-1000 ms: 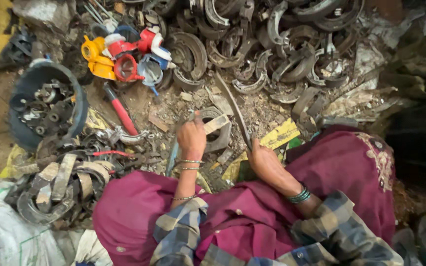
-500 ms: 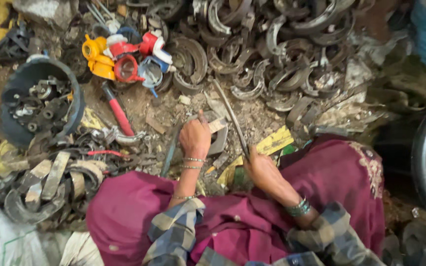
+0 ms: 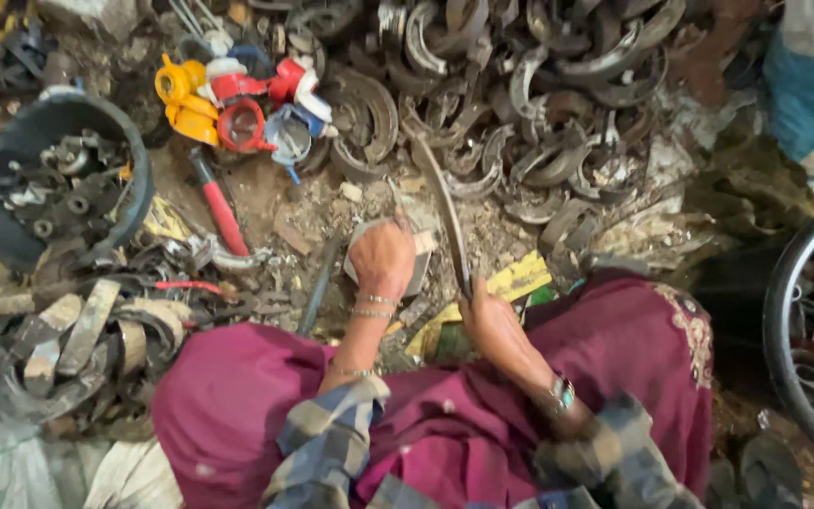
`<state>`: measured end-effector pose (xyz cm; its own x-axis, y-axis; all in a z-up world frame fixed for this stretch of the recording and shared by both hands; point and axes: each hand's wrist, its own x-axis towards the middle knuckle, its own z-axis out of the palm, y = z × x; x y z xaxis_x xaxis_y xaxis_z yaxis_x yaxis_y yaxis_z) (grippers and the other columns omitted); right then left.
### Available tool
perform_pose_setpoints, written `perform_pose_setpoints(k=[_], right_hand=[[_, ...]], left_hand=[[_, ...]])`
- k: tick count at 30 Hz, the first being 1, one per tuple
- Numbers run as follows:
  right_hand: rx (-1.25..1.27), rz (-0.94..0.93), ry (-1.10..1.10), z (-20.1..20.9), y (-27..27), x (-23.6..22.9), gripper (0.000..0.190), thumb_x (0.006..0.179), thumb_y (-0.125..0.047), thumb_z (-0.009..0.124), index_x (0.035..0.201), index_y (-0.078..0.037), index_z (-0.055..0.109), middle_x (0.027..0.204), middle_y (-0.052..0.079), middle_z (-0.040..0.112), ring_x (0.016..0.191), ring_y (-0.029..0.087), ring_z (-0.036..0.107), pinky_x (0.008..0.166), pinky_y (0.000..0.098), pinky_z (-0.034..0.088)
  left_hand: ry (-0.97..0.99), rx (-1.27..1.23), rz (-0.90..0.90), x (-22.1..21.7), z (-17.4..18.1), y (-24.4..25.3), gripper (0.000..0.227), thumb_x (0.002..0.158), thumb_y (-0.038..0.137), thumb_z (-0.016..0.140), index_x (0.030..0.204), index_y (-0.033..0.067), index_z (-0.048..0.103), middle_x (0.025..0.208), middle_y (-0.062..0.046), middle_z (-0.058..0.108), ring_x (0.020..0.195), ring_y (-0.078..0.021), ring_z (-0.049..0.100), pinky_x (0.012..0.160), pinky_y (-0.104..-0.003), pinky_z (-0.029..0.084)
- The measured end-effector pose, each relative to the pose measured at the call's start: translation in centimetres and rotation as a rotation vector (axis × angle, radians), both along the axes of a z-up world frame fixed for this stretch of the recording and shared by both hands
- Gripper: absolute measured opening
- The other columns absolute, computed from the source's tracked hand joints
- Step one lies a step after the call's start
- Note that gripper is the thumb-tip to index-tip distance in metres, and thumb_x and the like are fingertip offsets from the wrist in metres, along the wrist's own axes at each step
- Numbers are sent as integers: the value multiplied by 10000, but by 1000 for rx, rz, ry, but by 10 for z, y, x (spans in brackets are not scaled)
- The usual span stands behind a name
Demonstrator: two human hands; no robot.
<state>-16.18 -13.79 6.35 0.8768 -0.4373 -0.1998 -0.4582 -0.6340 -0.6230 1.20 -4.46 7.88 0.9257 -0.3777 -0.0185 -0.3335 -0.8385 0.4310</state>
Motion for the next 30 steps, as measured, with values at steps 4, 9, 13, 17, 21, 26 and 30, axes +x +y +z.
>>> perform_pose_setpoints(k=[4,9,13,17,21,26,30], right_hand=[[75,-195,-237,35,-3,-27,298,1012,-272,562,1125,-10,477,727,279,660,661,487,646,540,562,501],[370,-452,-568,32,9,-27,270,1016,-228,581,1108,11,496,760,329,596,613,515,594,499,562,487],[-138,33,2,-4,10,1,301,1035,-246,615,1150,0,484,713,296,671,684,483,657,593,569,476],[-20,-98,-235,7,-2,-20,309,1006,-223,601,1185,12,510,775,288,685,671,451,686,541,524,527],[-46,-295,-557,25,-8,-40,315,1000,-204,600,1119,57,467,708,258,652,573,414,662,497,522,488],[-269,17,-201,-23,3,-9,212,1002,-144,608,1076,25,503,722,260,662,636,476,631,556,552,463],[-115,-3,-142,-14,-2,5,339,968,-188,643,1121,68,483,666,291,629,609,500,626,530,553,477]], left_hand=[[12,12,-16,-6,-9,0,633,1068,403,404,711,27,767,742,-266,713,699,-433,720,705,-526,569],[-1,11,8,0,-9,-3,645,1057,417,411,696,15,764,763,-265,717,712,-434,722,708,-528,569],[20,-97,36,3,-4,8,620,1040,414,431,703,12,762,749,-264,714,721,-441,710,707,-542,552],[34,-26,35,-5,-11,9,620,1042,424,441,712,8,761,753,-257,714,712,-430,711,708,-533,551],[8,-15,36,-1,-14,4,625,1047,419,430,701,18,762,743,-252,714,699,-430,709,697,-528,556],[-27,-36,19,-13,-14,8,634,1057,413,427,683,23,758,732,-247,708,678,-433,707,678,-538,553],[-5,-30,17,1,-5,5,642,1039,441,441,669,19,753,707,-250,698,669,-429,702,668,-536,548]])
